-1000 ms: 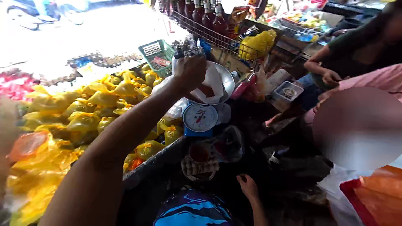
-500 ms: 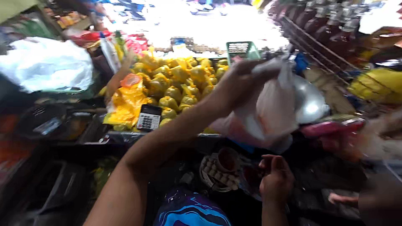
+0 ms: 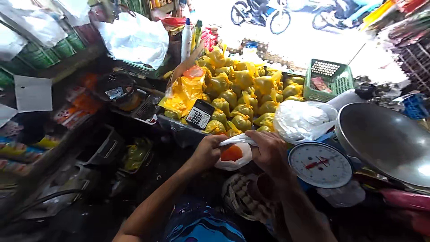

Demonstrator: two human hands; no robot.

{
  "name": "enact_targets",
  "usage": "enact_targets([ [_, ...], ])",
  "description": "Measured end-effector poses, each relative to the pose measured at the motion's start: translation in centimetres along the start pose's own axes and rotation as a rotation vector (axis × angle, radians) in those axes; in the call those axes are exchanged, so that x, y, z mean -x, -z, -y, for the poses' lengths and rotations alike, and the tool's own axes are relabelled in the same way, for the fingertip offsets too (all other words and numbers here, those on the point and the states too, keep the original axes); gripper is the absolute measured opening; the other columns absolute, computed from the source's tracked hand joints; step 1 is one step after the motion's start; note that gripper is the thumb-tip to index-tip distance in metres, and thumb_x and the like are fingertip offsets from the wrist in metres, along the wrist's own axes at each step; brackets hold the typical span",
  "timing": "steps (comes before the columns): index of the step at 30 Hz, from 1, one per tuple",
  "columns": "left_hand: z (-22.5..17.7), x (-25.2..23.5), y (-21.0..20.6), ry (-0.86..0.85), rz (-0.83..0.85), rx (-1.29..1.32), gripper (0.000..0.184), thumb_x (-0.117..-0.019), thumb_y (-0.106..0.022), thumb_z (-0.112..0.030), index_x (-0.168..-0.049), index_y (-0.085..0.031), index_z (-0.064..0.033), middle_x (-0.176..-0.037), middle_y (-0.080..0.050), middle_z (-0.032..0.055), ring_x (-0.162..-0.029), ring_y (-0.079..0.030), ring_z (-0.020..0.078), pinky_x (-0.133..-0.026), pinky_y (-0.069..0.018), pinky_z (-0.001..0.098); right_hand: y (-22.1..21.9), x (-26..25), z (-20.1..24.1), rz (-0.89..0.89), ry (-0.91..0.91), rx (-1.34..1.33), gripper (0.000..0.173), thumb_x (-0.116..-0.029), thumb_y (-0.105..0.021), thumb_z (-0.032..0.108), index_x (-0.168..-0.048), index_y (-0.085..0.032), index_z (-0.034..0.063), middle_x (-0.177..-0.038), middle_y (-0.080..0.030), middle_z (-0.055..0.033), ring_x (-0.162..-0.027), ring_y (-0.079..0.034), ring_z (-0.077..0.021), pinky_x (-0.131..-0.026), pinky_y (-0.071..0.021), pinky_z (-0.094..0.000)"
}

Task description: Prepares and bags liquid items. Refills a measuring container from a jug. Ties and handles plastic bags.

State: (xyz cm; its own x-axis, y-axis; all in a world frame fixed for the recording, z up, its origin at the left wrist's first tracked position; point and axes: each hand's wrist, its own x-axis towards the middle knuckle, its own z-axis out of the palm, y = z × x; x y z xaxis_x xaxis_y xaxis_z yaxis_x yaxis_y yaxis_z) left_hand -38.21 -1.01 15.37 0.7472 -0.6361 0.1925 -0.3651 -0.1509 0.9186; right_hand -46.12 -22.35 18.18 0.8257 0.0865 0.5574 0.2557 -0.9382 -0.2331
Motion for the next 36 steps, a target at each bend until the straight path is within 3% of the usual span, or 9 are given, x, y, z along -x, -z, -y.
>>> enact_targets([
  [3, 1.1, 1.1, 2.7, -0.027, -0.041, 0.220, 0.019, -0.0945, -0.074, -0.023, -0.093, -0.068, -0.0047, -0.080, -0.068, 0.0022, -0.072, -0.065, 0.0091, -0.069, -0.0561, 0.0287, -1.6, -3.1, 1.3, -0.092, 0.131, 0.091, 0.025, -0.0949, -0.055, 0.017, -0.110, -0.075, 0.0189, -0.086, -0.074, -0.0040, -0.077, -0.069, -0.0244, -0.073, -0.0528, -0.0471],
  [9, 8.3, 3.9, 9.0, 0.203, -0.110, 0.978, 0.023, -0.1055, -0.053, -0.024, -0.113, -0.062, -0.0042, -0.087, -0.071, 0.0080, -0.068, -0.067, 0.0138, -0.060, -0.0585, 0.0308, -8.6, -5.6, 4.8, -0.304, 0.172, -0.080, 0.034, -0.1009, -0.046, 0.018, -0.121, -0.073, 0.0174, -0.090, -0.074, -0.0070, -0.082, -0.069, -0.0221, -0.076, -0.0556, -0.0429],
  [12, 11.3, 3.9, 10.8, 0.186, -0.412, 0.654, 0.016, -0.1027, -0.056, -0.008, -0.114, -0.060, 0.0027, -0.087, -0.069, 0.0104, -0.067, -0.066, 0.0145, -0.059, -0.0582, 0.0303, -11.9, -6.9, 8.0, -0.249, 0.092, -0.339, 0.030, -0.1013, -0.047, 0.014, -0.116, -0.073, 0.0104, -0.098, -0.076, -0.0068, -0.084, -0.073, -0.0163, -0.071, -0.0613, -0.0367],
  [14, 13.5, 4.9, 12.5, -0.021, -0.306, 0.103, 0.026, -0.0957, -0.061, -0.005, -0.119, -0.058, 0.0036, -0.103, -0.069, 0.0098, -0.087, -0.068, 0.0142, -0.078, -0.0605, 0.0324, -13.7, -8.2, 10.1, -0.204, 0.023, -0.467, 0.027, -0.0991, -0.050, 0.010, -0.113, -0.073, 0.0059, -0.101, -0.077, -0.0064, -0.088, -0.074, -0.0127, -0.076, -0.0624, -0.0330],
  [17, 16.2, 5.9, 16.7, -0.032, 0.025, -0.471, 0.023, -0.0933, -0.066, -0.019, -0.114, -0.071, -0.0110, -0.102, -0.074, 0.0068, -0.088, -0.074, 0.0227, -0.076, -0.0614, 0.0511, -16.1, -10.0, 12.5, -0.151, -0.060, -0.511, 0.027, -0.0963, -0.051, 0.008, -0.113, -0.073, 0.0070, -0.098, -0.076, -0.0035, -0.089, -0.073, -0.0095, -0.078, -0.0624, -0.0314],
  [23, 16.1, 3.5, 25.0, -0.132, 0.041, -0.280, 0.069, -0.0920, -0.054, -0.074, -0.133, -0.068, -0.0197, -0.093, -0.072, -0.0007, -0.079, -0.066, 0.0112, -0.075, -0.0590, 0.0397, -19.2, -13.8, 15.4, -0.060, -0.143, -0.309, 0.026, -0.0948, -0.052, 0.010, -0.111, -0.074, 0.0104, -0.090, -0.076, -0.0038, -0.079, -0.074, -0.0158, -0.066, -0.0610, -0.0398],
  [28, 12.3, 0.3, 24.1, -0.065, -0.011, -0.668, 0.023, -0.0935, -0.062, -0.022, -0.113, -0.073, -0.0149, -0.075, -0.071, 0.0102, -0.070, -0.072, 0.0316, -0.062, -0.0564, 0.0566, -19.6, -15.8, 14.5, 0.068, -0.255, -0.113, 0.024, -0.0960, -0.055, 0.017, -0.112, -0.074, 0.0147, -0.083, -0.074, -0.0053, -0.072, -0.073, -0.0241, -0.060, -0.0583, -0.0476],
  [33, 11.6, -2.4, 25.5, 0.136, 0.075, -0.477, 0.036, -0.0965, -0.052, -0.017, -0.125, -0.072, -0.0270, -0.104, -0.076, 0.0026, -0.097, -0.073, 0.0223, -0.083, -0.0567, 0.0554, -16.8, -16.4, 10.6, 0.733, -0.421, -0.204, 0.030, -0.1009, -0.059, 0.033, -0.121, -0.064, 0.0116, -0.100, -0.071, -0.0135, -0.095, -0.070, -0.0319, -0.084, -0.0563, -0.0556],
  [36, 11.2, -3.0, 25.2, 0.125, 0.006, -0.176, 0.036, -0.0956, -0.050, -0.010, -0.121, -0.074, -0.0195, -0.109, -0.076, -0.0017, -0.101, -0.070, 0.0106, -0.090, -0.0574, 0.0434, -15.4, -14.9, 6.9, 0.748, -0.352, -0.519, 0.030, -0.0957, -0.065, 0.037, -0.109, -0.063, 0.0111, -0.088, -0.066, -0.0054, -0.078, -0.066, -0.0182, -0.071, -0.0571, -0.0413],
])
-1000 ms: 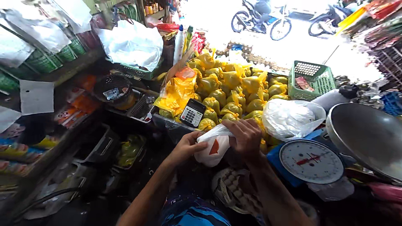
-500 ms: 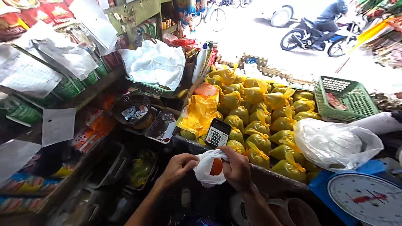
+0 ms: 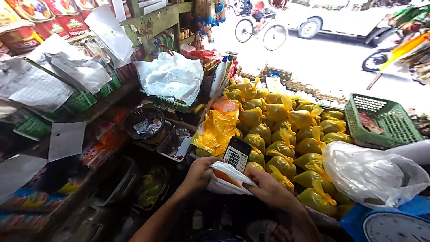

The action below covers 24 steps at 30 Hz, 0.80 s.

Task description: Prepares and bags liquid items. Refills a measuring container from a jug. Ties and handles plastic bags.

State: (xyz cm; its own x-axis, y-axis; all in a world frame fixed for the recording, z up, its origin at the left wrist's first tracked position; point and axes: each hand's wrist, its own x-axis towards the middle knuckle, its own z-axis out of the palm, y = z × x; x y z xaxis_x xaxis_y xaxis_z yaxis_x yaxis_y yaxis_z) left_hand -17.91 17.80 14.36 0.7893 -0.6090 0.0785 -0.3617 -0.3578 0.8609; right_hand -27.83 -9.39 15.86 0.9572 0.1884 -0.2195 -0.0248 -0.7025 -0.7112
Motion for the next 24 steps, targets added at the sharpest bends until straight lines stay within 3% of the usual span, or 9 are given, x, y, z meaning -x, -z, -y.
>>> enact_targets([
  [2, -1.3, 0.0, 0.2, -0.022, -0.086, 0.224, 0.032, -0.0999, -0.049, -0.008, -0.120, -0.073, -0.0122, -0.109, -0.075, 0.0000, -0.096, -0.070, 0.0084, -0.086, -0.0592, 0.0346, 0.4, 1.0, -2.3, -0.074, 0.243, -0.378, 0.037, -0.0921, -0.073, 0.043, -0.108, -0.063, 0.0101, -0.086, -0.066, -0.0011, -0.074, -0.064, -0.0111, -0.064, -0.0557, -0.0306],
  [4, -3.0, 0.3, 0.5, -0.050, -0.170, 0.397, 0.030, -0.1023, -0.048, -0.006, -0.123, -0.070, -0.0071, -0.108, -0.074, 0.0039, -0.088, -0.070, 0.0103, -0.076, -0.0594, 0.0304, -0.3, 0.6, -2.9, -0.114, 0.458, -0.573, 0.071, -0.0796, -0.083, 0.055, -0.131, -0.060, 0.0106, -0.122, -0.066, -0.0053, -0.108, -0.066, -0.0174, -0.089, -0.0607, -0.0372],
  [5, -3.9, 0.5, 0.6, -0.049, -0.213, 0.455, 0.030, -0.1023, -0.047, -0.005, -0.123, -0.069, -0.0061, -0.105, -0.074, 0.0046, -0.080, -0.068, 0.0104, -0.068, -0.0575, 0.0283, -1.1, -0.4, -2.4, -0.155, 0.557, -0.549, 0.082, -0.0756, -0.084, 0.060, -0.137, -0.059, 0.0113, -0.139, -0.057, -0.0076, -0.125, -0.058, -0.0218, -0.103, -0.0553, -0.0417],
  [8, -6.7, 1.6, 0.9, -0.066, -0.373, 0.585, 0.023, -0.1016, -0.050, -0.006, -0.113, -0.069, -0.0021, -0.084, -0.069, 0.0034, -0.057, -0.057, 0.0070, -0.047, -0.0467, 0.0216, -2.6, -4.0, 0.9, -0.417, 0.823, -0.458, 0.051, -0.0855, -0.080, 0.049, -0.118, -0.073, 0.0103, -0.138, -0.059, -0.0130, -0.130, -0.055, -0.0260, -0.109, -0.0506, -0.0431],
  [12, -8.3, 3.6, 3.6, -0.251, -0.368, 0.225, 0.026, -0.1001, -0.066, -0.018, -0.120, -0.060, -0.0017, -0.101, -0.070, 0.0041, -0.086, -0.068, 0.0101, -0.080, -0.0609, 0.0304, 1.9, -7.0, 5.7, -0.597, 1.055, -0.213, 0.024, -0.1034, -0.061, 0.032, -0.096, -0.072, 0.0115, -0.111, -0.073, -0.0047, -0.113, -0.065, -0.0195, -0.100, -0.0537, -0.0409],
  [15, -9.6, 3.9, 4.0, -0.150, -0.564, -0.450, 0.019, -0.1006, -0.061, -0.019, -0.111, -0.069, -0.0053, -0.098, -0.068, 0.0042, -0.087, -0.067, 0.0129, -0.078, -0.0595, 0.0363, 3.2, -9.6, 8.8, -0.275, 1.175, -0.393, 0.020, -0.1039, -0.059, 0.025, -0.097, -0.070, 0.0095, -0.130, -0.065, -0.0108, -0.126, -0.059, -0.0269, -0.105, -0.0531, -0.0463],
  [17, -10.5, 4.1, 3.9, -0.098, -0.644, -0.649, 0.017, -0.0997, -0.059, -0.017, -0.109, -0.072, -0.0106, -0.100, -0.069, 0.0036, -0.090, -0.067, 0.0163, -0.077, -0.0594, 0.0409, 1.6, -11.2, 10.1, 0.100, 1.132, -0.576, 0.030, -0.1057, -0.055, 0.038, -0.104, -0.072, 0.0134, -0.145, -0.056, -0.0080, -0.136, -0.053, -0.0268, -0.112, -0.0498, -0.0469],
  [20, -10.3, 5.2, 3.5, 0.016, -0.586, -0.608, 0.020, -0.0990, -0.059, -0.013, -0.115, -0.070, -0.0127, -0.102, -0.070, 0.0012, -0.094, -0.068, 0.0149, -0.080, -0.0593, 0.0428, -3.2, -12.2, 9.5, 0.299, 0.965, -0.662, 0.031, -0.1048, -0.054, 0.046, -0.101, -0.074, 0.0212, -0.099, -0.072, 0.0119, -0.093, -0.067, -0.0006, -0.085, -0.0588, -0.0256],
  [24, -6.2, 7.9, 3.8, 0.029, -0.552, -0.266, 0.024, -0.1053, -0.054, -0.016, -0.126, -0.062, -0.0050, -0.100, -0.069, 0.0055, -0.087, -0.067, 0.0128, -0.081, -0.0595, 0.0358, -6.4, -12.6, 7.6, 0.231, 0.835, -0.748, 0.038, -0.1100, -0.044, 0.034, -0.098, -0.070, 0.0084, -0.079, -0.070, 0.0002, -0.071, -0.069, -0.0122, -0.070, -0.0624, -0.0344],
])
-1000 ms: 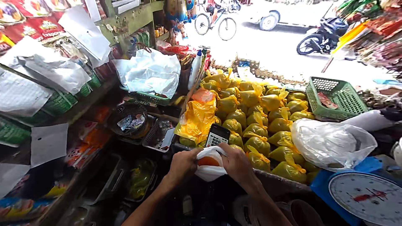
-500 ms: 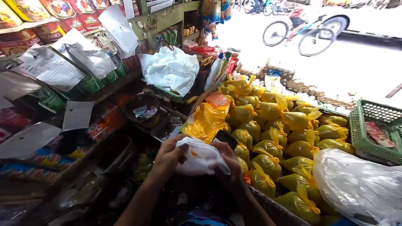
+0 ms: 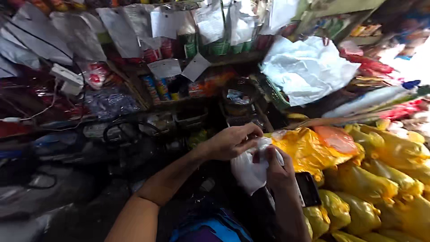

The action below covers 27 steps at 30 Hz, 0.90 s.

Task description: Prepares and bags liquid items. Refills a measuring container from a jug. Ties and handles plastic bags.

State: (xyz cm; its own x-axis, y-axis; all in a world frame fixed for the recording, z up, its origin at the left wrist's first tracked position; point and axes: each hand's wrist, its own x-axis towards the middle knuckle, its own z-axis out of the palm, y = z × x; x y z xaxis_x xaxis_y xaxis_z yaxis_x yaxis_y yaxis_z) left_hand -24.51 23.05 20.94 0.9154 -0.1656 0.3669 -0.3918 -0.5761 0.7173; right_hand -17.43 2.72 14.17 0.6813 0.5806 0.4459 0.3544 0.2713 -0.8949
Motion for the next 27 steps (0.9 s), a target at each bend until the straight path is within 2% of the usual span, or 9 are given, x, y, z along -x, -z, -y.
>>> enact_targets([
  [2, 2.6, 1.4, 2.2, 0.052, -0.096, -0.033, 0.024, -0.1062, -0.052, -0.018, -0.122, -0.065, -0.0059, -0.095, -0.069, 0.0035, -0.081, -0.067, 0.0113, -0.077, -0.0611, 0.0338, -0.2, 0.8, -0.7, -0.049, -0.048, -0.056, 0.042, -0.1104, -0.041, 0.038, -0.095, -0.068, 0.0081, -0.074, -0.067, -0.0024, -0.067, -0.067, -0.0164, -0.068, -0.0614, -0.0382],
  [6, 7.2, 4.9, 6.0, 0.195, -0.296, -0.089, 0.019, -0.1055, -0.057, -0.021, -0.105, -0.071, -0.0088, -0.073, -0.066, -0.0009, -0.061, -0.062, 0.0089, -0.059, -0.0572, 0.0286, -0.5, 2.2, -0.6, -0.065, -0.043, -0.127, 0.041, -0.1084, -0.046, 0.044, -0.095, -0.070, 0.0142, -0.073, -0.066, -0.0007, -0.066, -0.066, -0.0161, -0.069, -0.0606, -0.0371],
  [12, 17.2, 7.7, 5.7, 0.525, -0.431, 0.035, 0.016, -0.0988, -0.070, -0.024, -0.097, -0.072, -0.0079, -0.071, -0.070, 0.0023, -0.060, -0.066, 0.0121, -0.060, -0.0588, 0.0310, 0.2, 1.6, 0.8, -0.074, -0.043, -0.066, 0.036, -0.1080, -0.048, 0.043, -0.099, -0.072, 0.0180, -0.073, -0.067, 0.0010, -0.064, -0.065, -0.0138, -0.065, -0.0598, -0.0331],
  [14, 21.2, 6.8, 6.2, 0.635, -0.462, -0.010, 0.021, -0.0969, -0.072, -0.028, -0.100, -0.072, -0.0064, -0.077, -0.071, 0.0055, -0.066, -0.068, 0.0164, -0.067, -0.0607, 0.0387, 1.3, 1.4, 1.2, -0.067, -0.052, -0.037, 0.033, -0.1076, -0.049, 0.043, -0.102, -0.073, 0.0218, -0.076, -0.068, 0.0025, -0.065, -0.065, -0.0124, -0.066, -0.0598, -0.0327],
  [16, 25.8, 5.5, 7.9, 0.726, -0.519, -0.082, 0.033, -0.0960, -0.072, -0.034, -0.112, -0.069, -0.0047, -0.090, -0.073, 0.0093, -0.081, -0.072, 0.0219, -0.079, -0.0609, 0.0468, 2.1, 1.0, 1.7, -0.068, -0.059, -0.011, 0.032, -0.1078, -0.048, 0.043, -0.103, -0.073, 0.0240, -0.077, -0.068, 0.0042, -0.065, -0.065, -0.0110, -0.067, -0.0596, -0.0327],
  [18, 29.9, 3.7, 10.8, 0.797, -0.568, -0.170, 0.051, -0.0957, -0.071, -0.036, -0.131, -0.059, -0.0014, -0.110, -0.073, 0.0146, -0.100, -0.071, 0.0285, -0.092, -0.0576, 0.0523, 2.5, 0.4, 2.2, -0.072, -0.075, 0.006, 0.032, -0.1079, -0.048, 0.043, -0.105, -0.074, 0.0246, -0.078, -0.069, 0.0055, -0.066, -0.065, -0.0090, -0.068, -0.0593, -0.0311],
  [20, 33.2, 1.8, 14.2, 0.874, -0.619, -0.267, 0.066, -0.0934, -0.073, -0.034, -0.143, -0.048, 0.0015, -0.125, -0.068, 0.0207, -0.114, -0.066, 0.0369, -0.100, -0.0520, 0.0590, 2.7, -0.2, 2.5, -0.069, -0.103, 0.020, 0.034, -0.1082, -0.047, 0.043, -0.107, -0.074, 0.0228, -0.079, -0.070, 0.0056, -0.068, -0.065, -0.0080, -0.070, -0.0590, -0.0300],
  [24, 39.3, -1.4, 19.8, 1.074, -0.678, -0.488, 0.071, -0.0875, -0.074, -0.032, -0.143, -0.046, 0.0025, -0.136, -0.059, 0.0271, -0.131, -0.053, 0.0437, -0.109, -0.0430, 0.0622, 2.1, -1.2, 1.2, -0.134, -0.155, 0.030, 0.041, -0.1079, -0.044, 0.047, -0.112, -0.072, 0.0168, -0.084, -0.071, 0.0024, -0.070, -0.067, -0.0090, -0.069, -0.0578, -0.0281],
  [27, 44.7, -2.8, 21.7, 1.170, -0.552, -0.674, 0.072, -0.0880, -0.069, -0.043, -0.138, -0.054, 0.0059, -0.144, -0.054, 0.0273, -0.139, -0.047, 0.0428, -0.113, -0.0389, 0.0617, 1.3, -1.8, -0.5, -0.207, -0.194, 0.040, 0.045, -0.1081, -0.042, 0.047, -0.110, -0.071, 0.0125, -0.083, -0.071, 0.0006, -0.071, -0.067, -0.0104, -0.071, -0.0578, -0.0298],
])
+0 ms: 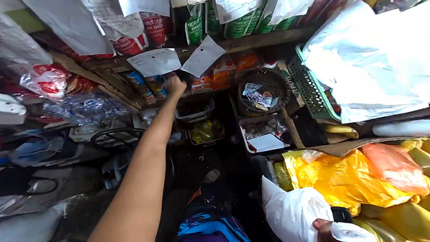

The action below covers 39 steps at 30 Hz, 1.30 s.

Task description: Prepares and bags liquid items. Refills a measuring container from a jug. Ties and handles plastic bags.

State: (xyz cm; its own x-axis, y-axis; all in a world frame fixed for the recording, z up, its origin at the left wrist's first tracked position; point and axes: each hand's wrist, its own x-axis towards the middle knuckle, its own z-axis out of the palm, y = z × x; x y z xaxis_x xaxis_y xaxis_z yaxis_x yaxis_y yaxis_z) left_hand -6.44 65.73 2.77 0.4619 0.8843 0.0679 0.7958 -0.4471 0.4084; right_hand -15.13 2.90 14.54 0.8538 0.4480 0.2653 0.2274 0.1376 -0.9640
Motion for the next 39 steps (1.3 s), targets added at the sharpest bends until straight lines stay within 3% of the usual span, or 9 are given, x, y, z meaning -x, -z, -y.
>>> enact_targets([
  [2, 0.0, -1.9, -1.2, 0.000, 0.069, -0.066, 0.078, -0.0898, -0.067, -0.047, -0.143, -0.049, 0.0064, -0.151, -0.046, 0.0284, -0.145, -0.040, 0.0438, -0.116, -0.0345, 0.0623, -0.8, -0.3, -0.7, -0.031, -0.021, -0.002, 0.042, -0.1081, -0.043, 0.045, -0.110, -0.072, 0.0133, -0.083, -0.071, 0.0016, -0.071, -0.067, -0.0097, -0.072, -0.0582, -0.0298],
  [8, -0.3, -3.2, -2.4, 0.082, 0.164, -0.014, 0.063, -0.0909, -0.066, -0.045, -0.130, -0.058, 0.0040, -0.133, -0.060, 0.0275, -0.127, -0.058, 0.0428, -0.102, -0.0455, 0.0661, -1.7, -0.2, -1.4, -0.082, -0.100, -0.017, 0.037, -0.1080, -0.047, 0.042, -0.106, -0.074, 0.0179, -0.082, -0.072, 0.0020, -0.071, -0.067, -0.0106, -0.072, -0.0585, -0.0303],
  [18, -0.7, -4.1, -3.1, 0.105, 0.140, 0.009, 0.056, -0.0930, -0.061, -0.047, -0.119, -0.067, 0.0024, -0.124, -0.066, 0.0276, -0.122, -0.061, 0.0451, -0.099, -0.0451, 0.0697, -1.8, 0.6, -1.9, -0.189, -0.130, 0.034, 0.036, -0.1070, -0.049, 0.044, -0.098, -0.074, 0.0194, -0.074, -0.068, 0.0039, -0.066, -0.065, -0.0099, -0.069, -0.0585, -0.0296],
  [26, -1.4, -4.9, -4.3, 0.172, 0.154, -0.015, 0.057, -0.0940, -0.058, -0.047, -0.131, -0.063, -0.0028, -0.133, -0.062, 0.0251, -0.129, -0.057, 0.0431, -0.103, -0.0432, 0.0678, -1.4, 2.4, -1.2, -0.265, -0.133, 0.015, 0.035, -0.1063, -0.052, 0.043, -0.099, -0.075, 0.0186, -0.073, -0.068, 0.0033, -0.065, -0.065, -0.0100, -0.069, -0.0587, -0.0295],
  [29, -1.2, -4.3, -3.4, 0.153, 0.140, 0.015, 0.055, -0.0920, -0.062, -0.046, -0.127, -0.066, -0.0034, -0.130, -0.065, 0.0247, -0.125, -0.059, 0.0433, -0.101, -0.0446, 0.0687, -1.2, 2.9, -0.9, -0.237, -0.139, -0.001, 0.035, -0.1081, -0.048, 0.041, -0.106, -0.074, 0.0179, -0.080, -0.072, 0.0026, -0.067, -0.066, -0.0088, -0.067, -0.0578, -0.0262],
  [31, -0.7, -3.5, -2.7, 0.126, 0.073, -0.001, 0.060, -0.0877, -0.067, -0.048, -0.127, -0.065, -0.0023, -0.132, -0.064, 0.0225, -0.127, -0.059, 0.0403, -0.103, -0.0450, 0.0656, -1.0, 3.3, -0.7, -0.213, -0.145, -0.015, 0.037, -0.1086, -0.046, 0.040, -0.107, -0.074, 0.0160, -0.081, -0.072, 0.0014, -0.068, -0.067, -0.0094, -0.066, -0.0575, -0.0262],
  [35, -0.2, 1.3, -2.7, 0.062, -0.138, 0.105, 0.088, -0.0797, -0.074, -0.042, -0.149, -0.042, 0.0015, -0.150, -0.049, 0.0227, -0.138, -0.049, 0.0381, -0.110, -0.0434, 0.0564, -0.7, 3.8, -0.9, -0.171, -0.129, -0.026, 0.036, -0.1082, -0.047, 0.041, -0.104, -0.074, 0.0170, -0.076, -0.070, 0.0030, -0.066, -0.065, -0.0092, -0.067, -0.0578, -0.0278],
  [37, 0.0, 7.3, -2.7, -0.024, -0.133, 0.270, 0.080, -0.0863, -0.072, -0.034, -0.149, -0.039, 0.0025, -0.146, -0.050, 0.0275, -0.135, -0.050, 0.0423, -0.111, -0.0441, 0.0567, -1.1, 3.7, -1.1, -0.152, -0.118, -0.042, 0.035, -0.1082, -0.047, 0.041, -0.101, -0.073, 0.0189, -0.074, -0.068, 0.0045, -0.064, -0.064, -0.0087, -0.067, -0.0575, -0.0279],
  [39, 0.1, 15.4, -4.6, -0.141, -0.030, 0.369, 0.071, -0.0920, -0.068, -0.033, -0.148, -0.041, -0.0008, -0.144, -0.052, 0.0256, -0.132, -0.053, 0.0415, -0.108, -0.0471, 0.0570, -1.3, 3.5, -1.1, -0.130, -0.117, -0.034, 0.035, -0.1078, -0.048, 0.043, -0.099, -0.074, 0.0209, -0.073, -0.068, 0.0060, -0.064, -0.064, -0.0081, -0.068, -0.0577, -0.0278],
])
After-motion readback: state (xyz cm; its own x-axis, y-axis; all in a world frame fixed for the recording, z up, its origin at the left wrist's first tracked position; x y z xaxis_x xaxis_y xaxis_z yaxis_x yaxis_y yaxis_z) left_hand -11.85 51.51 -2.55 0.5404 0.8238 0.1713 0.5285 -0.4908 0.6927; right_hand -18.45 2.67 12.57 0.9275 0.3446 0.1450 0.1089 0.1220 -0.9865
